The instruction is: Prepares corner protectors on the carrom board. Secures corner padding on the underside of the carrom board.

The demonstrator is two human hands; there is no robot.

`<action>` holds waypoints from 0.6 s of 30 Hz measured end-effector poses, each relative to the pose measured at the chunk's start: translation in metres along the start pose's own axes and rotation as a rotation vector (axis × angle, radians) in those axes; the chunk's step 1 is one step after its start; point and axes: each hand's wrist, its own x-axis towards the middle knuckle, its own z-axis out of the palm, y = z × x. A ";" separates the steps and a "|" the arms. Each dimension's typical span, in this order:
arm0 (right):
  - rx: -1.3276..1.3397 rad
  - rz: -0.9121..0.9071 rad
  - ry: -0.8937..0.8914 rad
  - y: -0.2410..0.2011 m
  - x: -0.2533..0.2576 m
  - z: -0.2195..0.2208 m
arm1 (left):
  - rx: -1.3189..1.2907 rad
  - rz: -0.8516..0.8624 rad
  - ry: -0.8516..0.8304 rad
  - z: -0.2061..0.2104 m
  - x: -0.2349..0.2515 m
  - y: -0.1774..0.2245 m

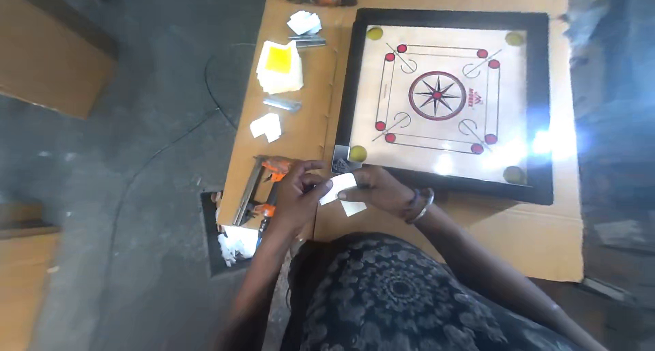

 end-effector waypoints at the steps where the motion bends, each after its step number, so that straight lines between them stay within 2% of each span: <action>1: 0.053 -0.031 -0.019 0.000 -0.008 -0.002 | -0.121 -0.061 -0.035 0.001 -0.002 0.002; 4: 0.183 -0.187 -0.061 0.008 -0.032 -0.012 | -0.324 -0.082 -0.035 0.010 -0.011 0.005; 6: 0.183 -0.238 -0.053 0.012 -0.047 -0.016 | -0.282 0.003 -0.028 0.024 -0.019 0.001; 8: 0.091 -0.250 -0.002 0.011 -0.063 -0.020 | -0.034 0.177 -0.056 0.037 -0.029 -0.003; 10: -0.061 -0.280 0.051 0.009 -0.077 -0.023 | 0.287 0.425 -0.085 0.048 -0.037 -0.006; 13: -0.227 -0.311 0.057 0.010 -0.097 -0.028 | 0.418 0.632 -0.067 0.070 -0.049 -0.009; 15: -0.293 -0.308 0.074 0.011 -0.110 -0.029 | 0.322 0.565 -0.081 0.084 -0.059 -0.011; 17: -0.332 -0.293 0.095 0.014 -0.119 -0.030 | 0.134 0.328 -0.039 0.094 -0.067 -0.011; 18: -0.330 -0.270 0.118 0.017 -0.123 -0.030 | 0.093 0.217 0.044 0.094 -0.070 -0.013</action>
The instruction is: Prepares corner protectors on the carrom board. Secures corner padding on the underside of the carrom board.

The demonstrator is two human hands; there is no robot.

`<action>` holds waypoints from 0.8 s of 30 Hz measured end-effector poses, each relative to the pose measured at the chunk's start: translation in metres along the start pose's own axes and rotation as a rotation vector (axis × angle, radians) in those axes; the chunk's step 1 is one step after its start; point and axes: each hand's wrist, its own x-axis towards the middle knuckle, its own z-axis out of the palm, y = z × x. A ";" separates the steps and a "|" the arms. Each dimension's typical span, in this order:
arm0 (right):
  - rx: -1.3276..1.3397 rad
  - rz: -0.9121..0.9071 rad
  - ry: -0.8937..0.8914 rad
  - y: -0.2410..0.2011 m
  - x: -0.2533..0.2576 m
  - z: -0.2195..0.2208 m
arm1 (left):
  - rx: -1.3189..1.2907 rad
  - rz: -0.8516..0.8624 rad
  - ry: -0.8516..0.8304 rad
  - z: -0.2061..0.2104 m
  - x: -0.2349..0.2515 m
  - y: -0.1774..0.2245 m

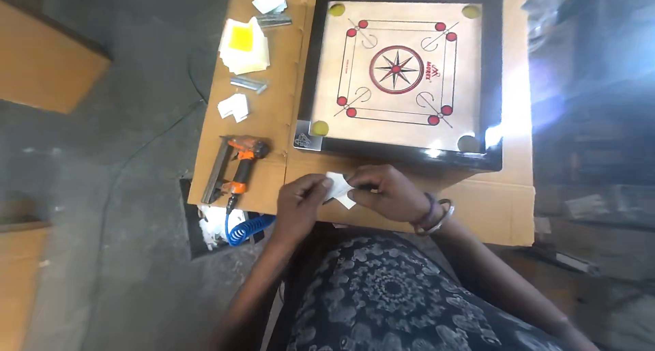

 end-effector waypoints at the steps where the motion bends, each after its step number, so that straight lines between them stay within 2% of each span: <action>1: 0.011 0.048 0.032 0.002 -0.004 0.001 | 0.084 -0.042 0.114 -0.004 -0.002 -0.003; 3: 0.112 0.217 0.136 0.002 -0.011 0.005 | 0.514 0.026 0.306 -0.019 -0.005 -0.011; 4: 0.241 0.320 0.189 -0.002 -0.014 0.008 | 0.662 0.051 0.316 -0.025 -0.008 -0.014; 5: 0.391 0.411 0.222 -0.008 -0.017 0.011 | 0.697 0.063 0.272 -0.026 -0.013 -0.014; 6: 0.529 0.479 0.241 -0.012 -0.018 0.015 | 0.633 0.052 0.185 -0.023 -0.021 -0.011; 8: 0.712 0.538 0.257 -0.016 -0.014 0.027 | 0.263 -0.027 0.038 -0.011 -0.033 -0.006; 10: 0.804 0.548 0.217 -0.020 -0.008 0.038 | -0.074 -0.119 0.003 0.000 -0.037 0.000; 11: 0.833 0.544 0.177 -0.021 -0.007 0.041 | -0.139 -0.163 0.008 0.000 -0.037 0.002; 13: 0.861 0.538 0.117 -0.026 -0.004 0.043 | -0.162 -0.251 -0.019 -0.009 -0.035 0.003; 15: 0.866 0.543 0.102 -0.029 0.000 0.044 | -0.085 -0.231 -0.018 -0.020 -0.033 0.001; 18: 0.828 0.533 0.089 -0.028 0.008 0.050 | 0.298 0.089 0.129 -0.025 -0.034 -0.012; 20: 0.821 0.511 0.090 -0.029 0.015 0.058 | 0.206 0.179 0.065 -0.033 -0.037 -0.017; 22: 0.819 0.494 0.086 -0.033 0.019 0.069 | 0.007 0.129 0.011 -0.037 -0.041 -0.022; 24: 0.791 0.502 0.066 -0.036 0.023 0.078 | -0.120 0.049 0.060 -0.041 -0.043 -0.029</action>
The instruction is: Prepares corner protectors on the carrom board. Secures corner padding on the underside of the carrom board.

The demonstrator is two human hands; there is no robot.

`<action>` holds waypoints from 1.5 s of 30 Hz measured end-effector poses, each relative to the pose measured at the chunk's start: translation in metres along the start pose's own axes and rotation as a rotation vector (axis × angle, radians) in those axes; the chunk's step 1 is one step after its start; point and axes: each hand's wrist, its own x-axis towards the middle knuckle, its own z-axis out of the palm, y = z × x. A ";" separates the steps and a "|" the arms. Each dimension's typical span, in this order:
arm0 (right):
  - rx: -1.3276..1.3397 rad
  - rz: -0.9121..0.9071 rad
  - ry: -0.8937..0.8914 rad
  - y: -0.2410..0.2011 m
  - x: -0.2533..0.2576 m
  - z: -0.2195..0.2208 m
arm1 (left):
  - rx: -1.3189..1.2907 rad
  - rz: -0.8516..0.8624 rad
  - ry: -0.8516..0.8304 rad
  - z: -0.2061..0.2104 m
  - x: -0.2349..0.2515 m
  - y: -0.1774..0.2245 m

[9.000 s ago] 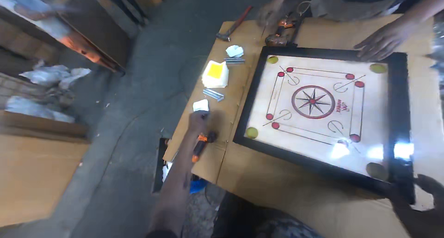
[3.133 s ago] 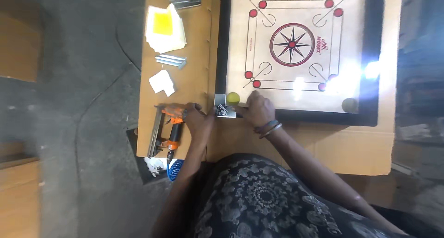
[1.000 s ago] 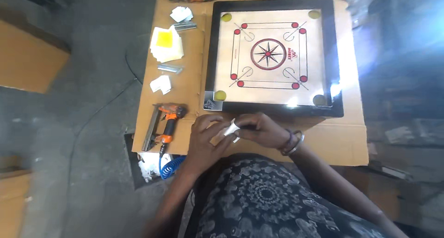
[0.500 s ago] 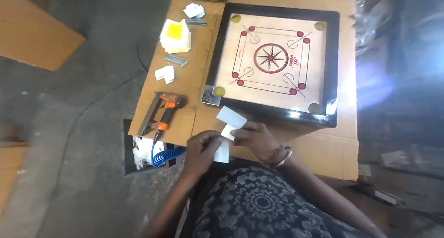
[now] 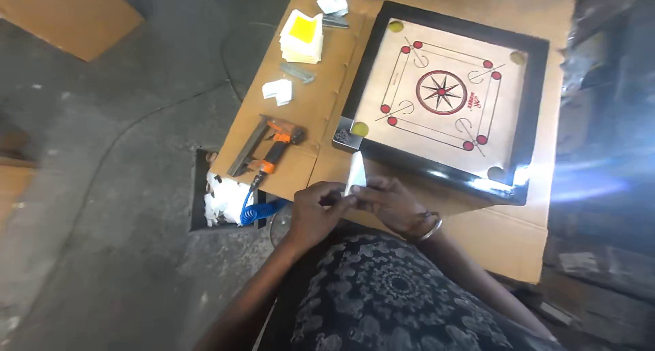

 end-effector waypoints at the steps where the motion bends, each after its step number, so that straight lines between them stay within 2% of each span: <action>1: -0.016 0.013 -0.008 0.001 0.002 0.004 | -0.068 -0.054 0.023 -0.004 0.000 -0.003; 5: -0.005 0.065 -0.037 0.005 0.013 0.019 | -0.275 -0.268 0.048 -0.027 0.000 -0.009; 9: -0.040 0.076 0.009 0.012 0.026 0.036 | -0.241 -0.169 -0.032 -0.049 -0.001 -0.019; 11: -0.091 0.058 0.027 0.017 0.031 0.042 | -0.195 -0.175 -0.053 -0.056 -0.002 -0.019; 15: -0.118 0.095 0.030 0.018 0.039 0.056 | -0.153 -0.179 0.023 -0.063 -0.002 -0.026; 20: -0.015 0.153 0.015 0.022 0.052 0.068 | -0.379 -0.346 0.054 -0.076 0.001 -0.034; 22: 0.001 0.147 0.015 0.025 0.056 0.071 | -0.326 -0.366 0.109 -0.085 0.001 -0.041; 23: -0.031 0.123 0.018 0.025 0.056 0.072 | -0.221 -0.334 0.191 -0.096 0.000 -0.047; 25: -0.278 0.008 0.055 0.022 0.053 0.073 | 0.148 -0.206 0.475 -0.138 -0.001 -0.067; 26: -0.505 -0.119 0.094 0.023 0.050 0.071 | 0.319 -0.180 0.640 -0.166 -0.003 -0.081; 27: -0.752 -0.281 0.144 0.028 0.050 0.066 | 0.426 -0.213 0.784 -0.195 -0.005 -0.100; 29: -1.129 -0.573 0.218 0.034 0.052 0.053 | 0.421 -0.431 0.954 -0.249 -0.010 -0.152; 31: -1.370 -0.753 0.264 0.035 0.053 0.041 | 0.337 -0.674 0.937 -0.287 -0.010 -0.217; 32: -1.466 -0.816 0.295 0.036 0.051 0.039 | 0.365 -0.800 0.846 -0.296 -0.013 -0.242; 33: -1.551 -0.878 0.333 0.039 0.047 0.037 | 0.431 -0.910 0.738 -0.299 -0.017 -0.250; 34: -1.624 -0.958 0.382 0.039 0.045 0.035 | 0.519 -0.947 0.660 -0.293 -0.016 -0.242; 35: -1.671 -1.050 0.433 0.036 0.046 0.030 | 0.585 -0.877 0.640 -0.279 -0.007 -0.218; 36: -1.679 -1.133 0.470 0.035 0.045 0.025 | 0.587 -0.724 0.650 -0.260 0.003 -0.190; 37: -1.675 -1.188 0.492 0.035 0.041 0.020 | 0.477 -0.573 0.634 -0.233 0.008 -0.159; 38: -1.669 -1.235 0.497 0.035 0.036 0.015 | 0.261 -0.466 0.555 -0.199 0.012 -0.127; 39: -1.658 -1.292 0.491 0.034 0.034 0.009 | -0.021 -0.423 0.397 -0.165 0.015 -0.091; 41: -1.615 -1.440 0.470 0.031 0.036 0.000 | -0.515 -0.459 -0.033 -0.107 0.016 -0.037; 42: -1.599 -1.494 0.473 0.028 0.034 -0.005 | -0.631 -0.470 -0.172 -0.080 0.016 -0.020; 43: -1.590 -1.526 0.492 0.026 0.030 -0.012 | -0.682 -0.477 -0.218 -0.055 0.018 -0.008; 45: -1.608 -1.530 0.586 0.017 0.016 -0.033 | -0.544 -0.460 -0.212 -0.019 0.026 0.007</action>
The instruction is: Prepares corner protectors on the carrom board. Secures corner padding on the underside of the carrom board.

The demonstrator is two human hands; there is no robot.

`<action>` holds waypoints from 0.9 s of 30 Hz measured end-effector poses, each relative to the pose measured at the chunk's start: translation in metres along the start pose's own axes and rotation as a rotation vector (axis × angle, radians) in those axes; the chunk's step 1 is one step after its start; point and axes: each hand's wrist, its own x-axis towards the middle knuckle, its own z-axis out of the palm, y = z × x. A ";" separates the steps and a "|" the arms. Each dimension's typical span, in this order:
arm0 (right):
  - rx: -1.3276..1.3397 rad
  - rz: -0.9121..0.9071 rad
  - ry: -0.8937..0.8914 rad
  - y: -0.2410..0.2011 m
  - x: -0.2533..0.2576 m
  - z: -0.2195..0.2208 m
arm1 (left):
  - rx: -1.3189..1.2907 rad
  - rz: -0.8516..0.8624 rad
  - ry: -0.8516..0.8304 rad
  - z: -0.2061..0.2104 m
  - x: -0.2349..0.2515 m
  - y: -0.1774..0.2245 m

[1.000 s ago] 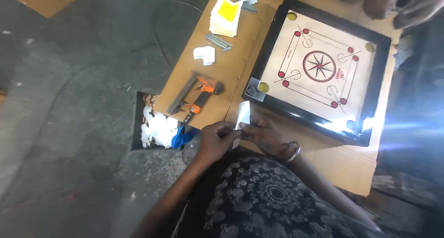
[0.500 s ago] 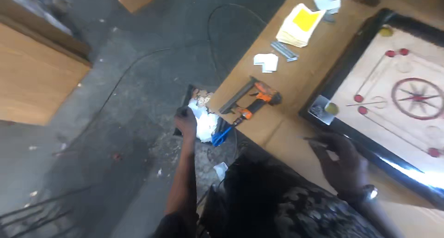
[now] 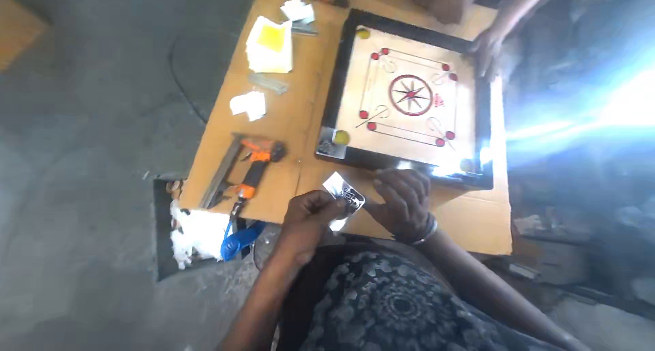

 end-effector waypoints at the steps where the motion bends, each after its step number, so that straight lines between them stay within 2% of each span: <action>1: -0.054 0.055 -0.019 0.012 -0.007 -0.013 | 0.103 0.012 0.035 0.013 0.007 -0.001; 3: -0.052 0.314 -0.086 0.037 -0.026 -0.039 | 0.223 0.005 0.065 0.034 0.020 -0.002; 4: 0.061 0.528 -0.149 0.047 -0.037 -0.051 | 0.242 -0.011 0.050 0.047 0.027 -0.003; 7: 0.869 1.293 -0.380 0.069 -0.051 -0.090 | 0.328 -0.066 -0.036 0.096 0.046 -0.006; 9: 1.271 1.490 -0.415 0.085 -0.066 -0.104 | 0.402 -0.101 -0.088 0.130 0.061 -0.014; 11: 1.385 1.543 -0.335 0.096 -0.087 -0.110 | 0.479 -0.143 -0.127 0.160 0.072 -0.022; 14: 1.295 1.580 -0.198 0.114 -0.114 -0.124 | 0.573 -0.204 -0.121 0.203 0.099 -0.037; 19: 0.749 1.692 -0.175 0.157 -0.157 -0.146 | 1.028 -0.064 -0.211 0.275 0.167 -0.076; 22: 0.402 1.760 -0.201 0.188 -0.171 -0.154 | 1.171 -0.021 -0.258 0.324 0.205 -0.092; 25: 0.282 1.815 -0.237 0.209 -0.176 -0.156 | 1.244 0.001 -0.263 0.356 0.227 -0.102; 27: 0.266 1.820 -0.207 0.211 -0.181 -0.152 | 1.262 -0.012 -0.237 0.363 0.231 -0.106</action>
